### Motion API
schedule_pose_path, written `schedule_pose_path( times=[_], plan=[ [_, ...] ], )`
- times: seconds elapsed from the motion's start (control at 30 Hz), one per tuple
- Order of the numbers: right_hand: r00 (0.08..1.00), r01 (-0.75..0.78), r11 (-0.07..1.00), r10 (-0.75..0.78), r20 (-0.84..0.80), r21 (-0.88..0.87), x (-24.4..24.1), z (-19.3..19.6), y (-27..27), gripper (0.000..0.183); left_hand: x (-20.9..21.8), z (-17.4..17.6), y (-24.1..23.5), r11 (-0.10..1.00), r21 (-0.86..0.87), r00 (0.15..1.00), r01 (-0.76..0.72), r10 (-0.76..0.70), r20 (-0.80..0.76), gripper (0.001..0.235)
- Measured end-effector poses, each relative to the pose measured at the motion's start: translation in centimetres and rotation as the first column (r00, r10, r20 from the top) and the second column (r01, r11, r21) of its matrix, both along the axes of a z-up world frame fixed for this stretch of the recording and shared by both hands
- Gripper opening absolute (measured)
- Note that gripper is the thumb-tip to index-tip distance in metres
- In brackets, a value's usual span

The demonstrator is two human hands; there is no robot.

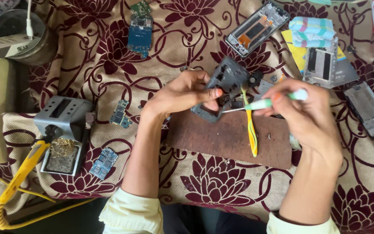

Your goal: The person disassembles a mobile phone chassis using a screwdriver and a prying tool. They remove screws, pry open the casing, and detach internal components such as a ribbon cable and a small circuit board.

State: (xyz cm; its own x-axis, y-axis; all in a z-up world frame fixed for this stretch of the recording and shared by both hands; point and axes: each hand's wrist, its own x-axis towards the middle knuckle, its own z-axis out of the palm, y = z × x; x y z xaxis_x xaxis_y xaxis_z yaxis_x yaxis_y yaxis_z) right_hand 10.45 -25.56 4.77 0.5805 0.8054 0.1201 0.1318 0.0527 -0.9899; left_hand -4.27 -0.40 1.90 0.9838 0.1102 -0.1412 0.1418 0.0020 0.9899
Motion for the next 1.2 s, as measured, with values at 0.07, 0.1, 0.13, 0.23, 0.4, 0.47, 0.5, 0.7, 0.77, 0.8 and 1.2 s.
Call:
schedule_pose_path(
  times=[0.07,0.1,0.13,0.23,0.4,0.47,0.5,0.7,0.77,0.8,1.2],
  plan=[
    [0.999,0.021,0.978,-0.026,-0.020,-0.207,-0.4,0.3,0.9,0.015,0.1,0.0,0.0,0.978,0.206,0.999,-0.039,0.044,-0.020,0.029],
    [1.000,0.010,0.951,-0.011,-0.002,-0.310,-0.6,0.5,1.3,0.017,0.1,0.0,0.0,0.950,0.306,0.997,-0.055,0.067,-0.029,0.031],
    [1.000,-0.002,0.913,0.008,0.013,-0.408,-1.0,0.7,1.7,0.019,0.1,0.1,0.1,0.909,0.411,0.995,-0.070,0.096,-0.042,0.035],
    [0.988,-0.034,0.953,0.078,0.135,-0.301,-2.5,0.6,2.5,0.015,-0.2,0.5,0.1,0.801,0.593,0.975,-0.080,0.186,-0.120,0.045],
    [0.875,0.008,0.985,0.076,0.478,-0.171,-3.8,0.5,2.6,0.011,-0.2,2.0,-0.7,0.898,0.413,0.911,-0.152,0.289,-0.293,0.048],
    [0.824,0.052,0.989,0.036,0.566,-0.140,-3.9,0.6,2.4,0.013,-0.1,2.5,-0.8,0.897,0.422,0.902,-0.130,0.284,-0.326,0.047],
    [0.814,0.068,0.990,0.014,0.580,-0.120,-3.9,0.7,2.3,0.013,-0.1,2.6,-0.8,0.897,0.426,0.896,-0.119,0.282,-0.342,0.047],
    [0.788,0.063,0.991,0.025,0.616,-0.120,-3.9,0.4,2.4,0.013,-0.1,2.9,-0.9,0.896,0.423,0.874,-0.135,0.309,-0.375,0.048],
    [0.786,0.049,0.991,0.039,0.616,-0.126,-3.9,0.3,2.5,0.013,-0.1,3.0,-1.1,0.899,0.418,0.884,-0.128,0.295,-0.363,0.045],
    [0.783,0.041,0.991,0.046,0.620,-0.125,-3.9,0.3,2.6,0.013,-0.1,3.2,-1.0,0.900,0.418,0.888,-0.127,0.290,-0.356,0.043],
    [0.756,0.024,0.989,0.077,0.650,-0.145,-4.0,0.2,2.7,0.009,0.1,3.6,-1.0,0.875,0.463,0.840,-0.144,0.356,-0.411,0.051]
  ],
)
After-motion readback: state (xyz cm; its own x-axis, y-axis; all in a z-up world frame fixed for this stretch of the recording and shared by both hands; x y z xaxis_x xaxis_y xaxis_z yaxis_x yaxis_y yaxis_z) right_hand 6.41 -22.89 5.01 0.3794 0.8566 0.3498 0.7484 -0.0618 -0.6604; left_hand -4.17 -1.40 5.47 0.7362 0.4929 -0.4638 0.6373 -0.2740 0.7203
